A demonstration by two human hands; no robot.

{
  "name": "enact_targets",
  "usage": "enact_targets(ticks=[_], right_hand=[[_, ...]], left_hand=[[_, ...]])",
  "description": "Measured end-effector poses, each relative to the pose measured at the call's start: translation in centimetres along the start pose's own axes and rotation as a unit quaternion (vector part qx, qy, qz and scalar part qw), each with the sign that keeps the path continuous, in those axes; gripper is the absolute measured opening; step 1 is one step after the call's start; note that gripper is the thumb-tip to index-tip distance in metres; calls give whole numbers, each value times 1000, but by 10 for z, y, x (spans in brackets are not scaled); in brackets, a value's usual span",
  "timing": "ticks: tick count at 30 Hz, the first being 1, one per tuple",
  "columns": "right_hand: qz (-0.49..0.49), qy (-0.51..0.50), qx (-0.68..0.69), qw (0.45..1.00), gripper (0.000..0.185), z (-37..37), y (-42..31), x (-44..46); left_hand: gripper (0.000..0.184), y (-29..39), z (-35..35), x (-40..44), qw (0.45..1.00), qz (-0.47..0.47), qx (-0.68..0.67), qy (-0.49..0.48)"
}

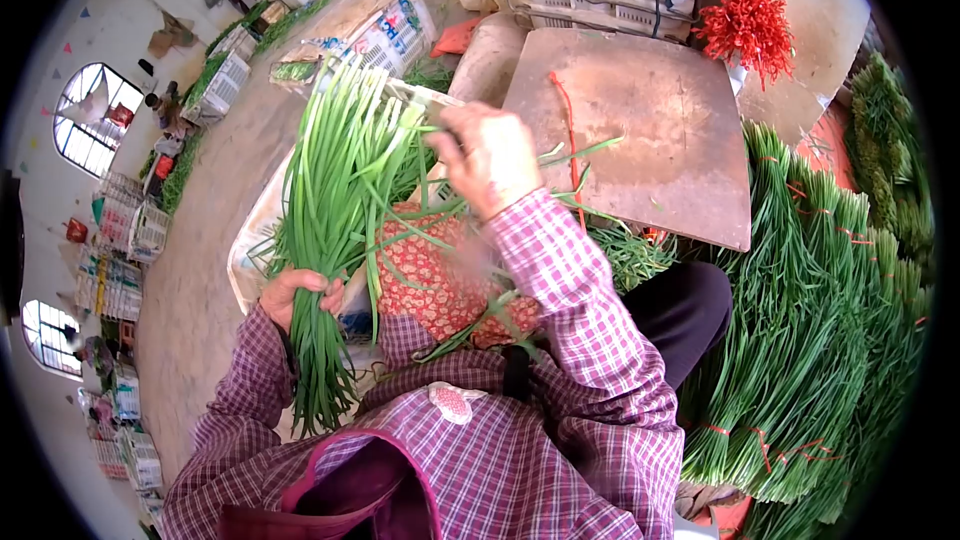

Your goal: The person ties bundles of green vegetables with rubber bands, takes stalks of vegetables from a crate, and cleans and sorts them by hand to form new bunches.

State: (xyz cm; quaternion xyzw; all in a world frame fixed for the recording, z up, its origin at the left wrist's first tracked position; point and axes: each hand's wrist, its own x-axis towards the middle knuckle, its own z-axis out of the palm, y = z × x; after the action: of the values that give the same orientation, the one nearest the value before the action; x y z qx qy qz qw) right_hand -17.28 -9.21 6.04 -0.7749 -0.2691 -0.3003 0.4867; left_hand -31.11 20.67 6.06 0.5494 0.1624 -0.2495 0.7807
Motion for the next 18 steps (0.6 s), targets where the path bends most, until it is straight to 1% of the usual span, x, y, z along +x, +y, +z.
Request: enact_targets(ticks=[2,4,6,7,8,10,12,14,15,16,18], right_hand=[[32,29,-71,997,18,-17,15,1],[132,27,-100,986,19,-32,41,-3],[138,-47,-177,973,20,-49,52,-9],[117,-72,-252,958,18,-48,50,-16],[119,-73,-251,958,18,-46,40,-19],[69,-54,-190,978,16,-32,12,-21],[6,-37,-139,990,14,-17,-17,-23],[12,-79,-73,994,21,9,-40,-30],[30,-106,-40,993,25,21,-50,-34],[48,-134,-7,990,30,33,-60,-37],[25,-131,14,991,38,52,-79,-45]], left_hand=[[35,-3,-5,-1,1000,2,-9,-11],[33,-8,-7,-4,1000,2,-21,11],[32,-17,-20,-1,1000,4,-20,-2],[31,-20,-24,-1,1000,5,-15,-15],[31,-23,-22,-1,1000,3,-16,-14],[29,-30,-13,3,998,23,-44,-33],[32,-36,-8,7,998,24,-41,-48],[36,-41,-1,7,998,36,-40,-40],[45,-47,-6,8,998,38,-21,-53],[45,-49,-4,6,998,38,-21,-53],[57,-54,3,4,997,58,13,-39]])
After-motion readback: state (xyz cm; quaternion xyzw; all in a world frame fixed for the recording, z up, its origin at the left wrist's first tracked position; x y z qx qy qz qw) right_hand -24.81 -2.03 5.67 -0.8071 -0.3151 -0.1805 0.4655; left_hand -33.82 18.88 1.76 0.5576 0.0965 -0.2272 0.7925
